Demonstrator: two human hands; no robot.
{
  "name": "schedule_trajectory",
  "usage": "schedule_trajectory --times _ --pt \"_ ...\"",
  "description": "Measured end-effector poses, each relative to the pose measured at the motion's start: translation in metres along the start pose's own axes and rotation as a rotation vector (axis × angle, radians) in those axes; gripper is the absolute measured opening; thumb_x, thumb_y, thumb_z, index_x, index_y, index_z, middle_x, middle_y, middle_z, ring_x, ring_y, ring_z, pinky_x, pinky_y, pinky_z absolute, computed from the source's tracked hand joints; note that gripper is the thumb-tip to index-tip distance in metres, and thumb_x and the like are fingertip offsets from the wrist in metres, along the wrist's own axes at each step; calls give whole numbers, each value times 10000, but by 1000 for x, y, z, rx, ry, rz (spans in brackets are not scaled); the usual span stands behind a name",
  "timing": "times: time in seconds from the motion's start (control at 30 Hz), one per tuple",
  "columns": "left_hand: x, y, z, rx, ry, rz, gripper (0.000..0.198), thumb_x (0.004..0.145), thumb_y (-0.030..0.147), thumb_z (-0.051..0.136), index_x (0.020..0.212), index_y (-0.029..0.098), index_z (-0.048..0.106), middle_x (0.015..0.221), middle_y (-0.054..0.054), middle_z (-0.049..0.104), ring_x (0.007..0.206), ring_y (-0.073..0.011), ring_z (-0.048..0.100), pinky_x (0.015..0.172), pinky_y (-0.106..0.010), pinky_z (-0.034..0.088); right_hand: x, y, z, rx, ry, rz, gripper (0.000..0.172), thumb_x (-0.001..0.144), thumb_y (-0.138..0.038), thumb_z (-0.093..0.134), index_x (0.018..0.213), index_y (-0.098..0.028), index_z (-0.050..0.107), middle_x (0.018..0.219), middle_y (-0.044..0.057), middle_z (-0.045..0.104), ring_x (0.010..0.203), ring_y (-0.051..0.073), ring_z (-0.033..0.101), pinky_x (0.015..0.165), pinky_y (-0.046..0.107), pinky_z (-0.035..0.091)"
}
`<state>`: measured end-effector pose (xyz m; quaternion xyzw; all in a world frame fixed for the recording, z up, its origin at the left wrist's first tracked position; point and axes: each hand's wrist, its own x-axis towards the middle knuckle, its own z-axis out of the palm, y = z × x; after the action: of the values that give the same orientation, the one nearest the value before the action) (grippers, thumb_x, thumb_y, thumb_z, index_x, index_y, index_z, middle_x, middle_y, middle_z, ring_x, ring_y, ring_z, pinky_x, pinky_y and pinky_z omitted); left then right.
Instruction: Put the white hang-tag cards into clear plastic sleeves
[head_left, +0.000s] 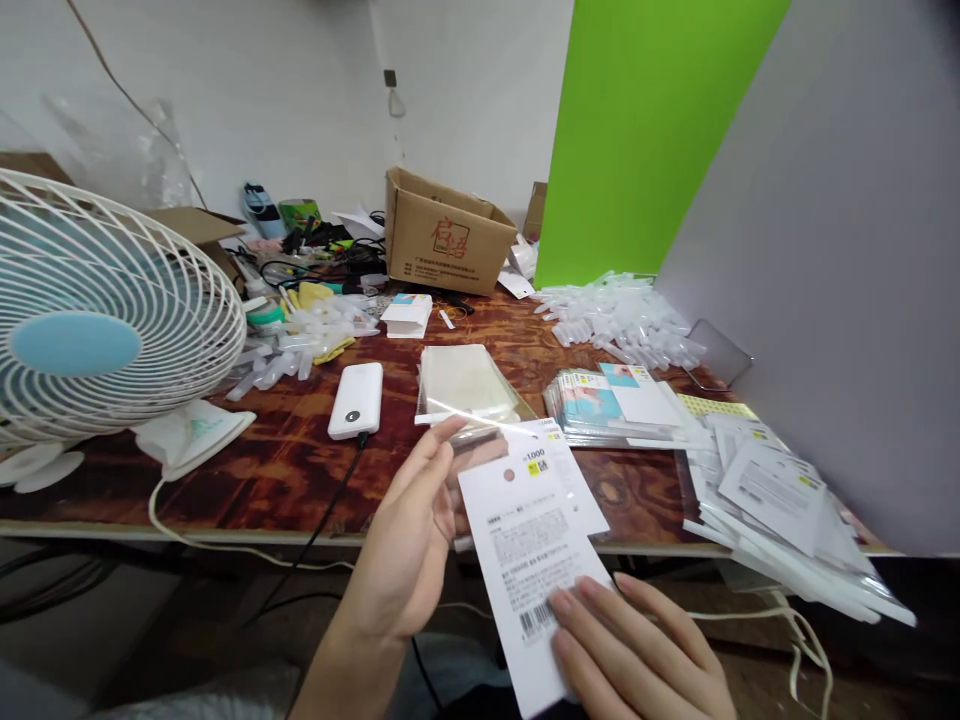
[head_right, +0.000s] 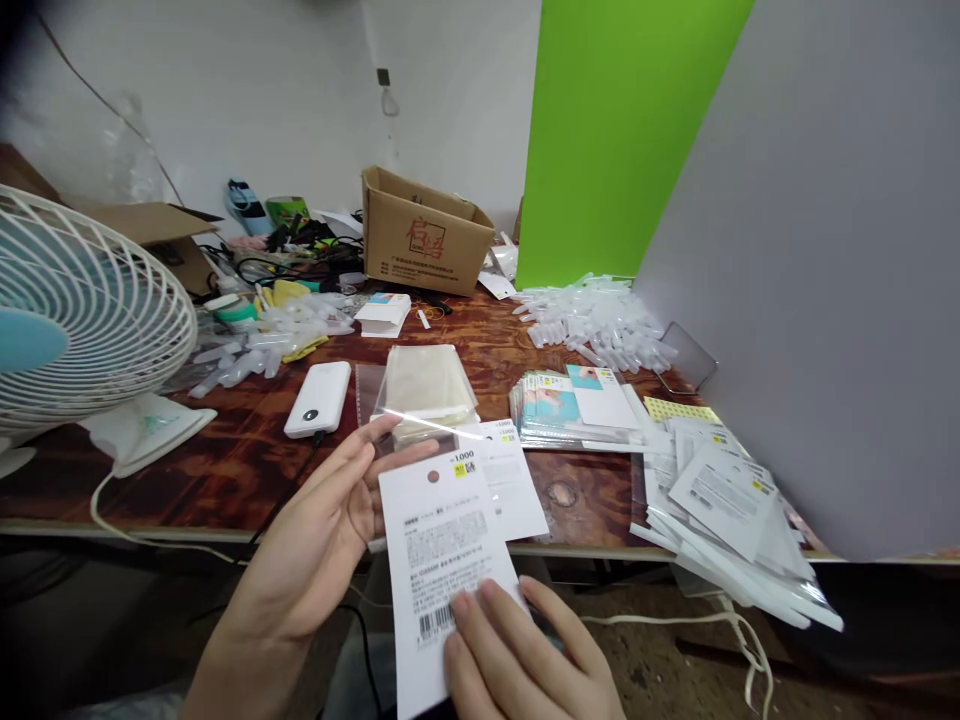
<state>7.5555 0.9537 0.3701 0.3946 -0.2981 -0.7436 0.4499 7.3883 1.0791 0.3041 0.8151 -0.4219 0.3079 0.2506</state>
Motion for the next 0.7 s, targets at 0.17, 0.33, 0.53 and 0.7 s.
schedule_trajectory --times 0.17,0.33,0.53,0.7 --pt "-17 -23 7 -41 -28 -34 437 848 342 620 1263 214 571 1232 -95 677 1141 -265 618 913 -342 520 12 3 18 9 98 115 309 904 -74 430 1096 -143 662 1188 86 663 1212 227 547 1006 398 433" --pt "-30 -46 -5 61 54 -80 579 797 416 672 1334 256 524 1378 -81 576 1328 -312 446 1075 -431 407 18 -3 29 192 242 488 324 845 -52 541 1059 -252 679 1155 74 566 1078 192 543 875 352 476" --pt "-39 -65 -14 197 -46 -16 549 840 473 598 1342 260 533 1465 -66 483 1390 -298 358 1124 -425 340 16 -8 33 601 431 1038 423 695 -355 792 1065 -271 605 1172 67 561 1084 216 571 845 341 521" --pt "-17 -49 -6 513 -410 -70 516 889 526 483 1275 203 597 1276 -116 649 1221 -277 555 998 -391 458 -9 4 10 494 410 1257 330 660 -422 794 901 -214 705 850 31 700 712 173 657 631 280 547"
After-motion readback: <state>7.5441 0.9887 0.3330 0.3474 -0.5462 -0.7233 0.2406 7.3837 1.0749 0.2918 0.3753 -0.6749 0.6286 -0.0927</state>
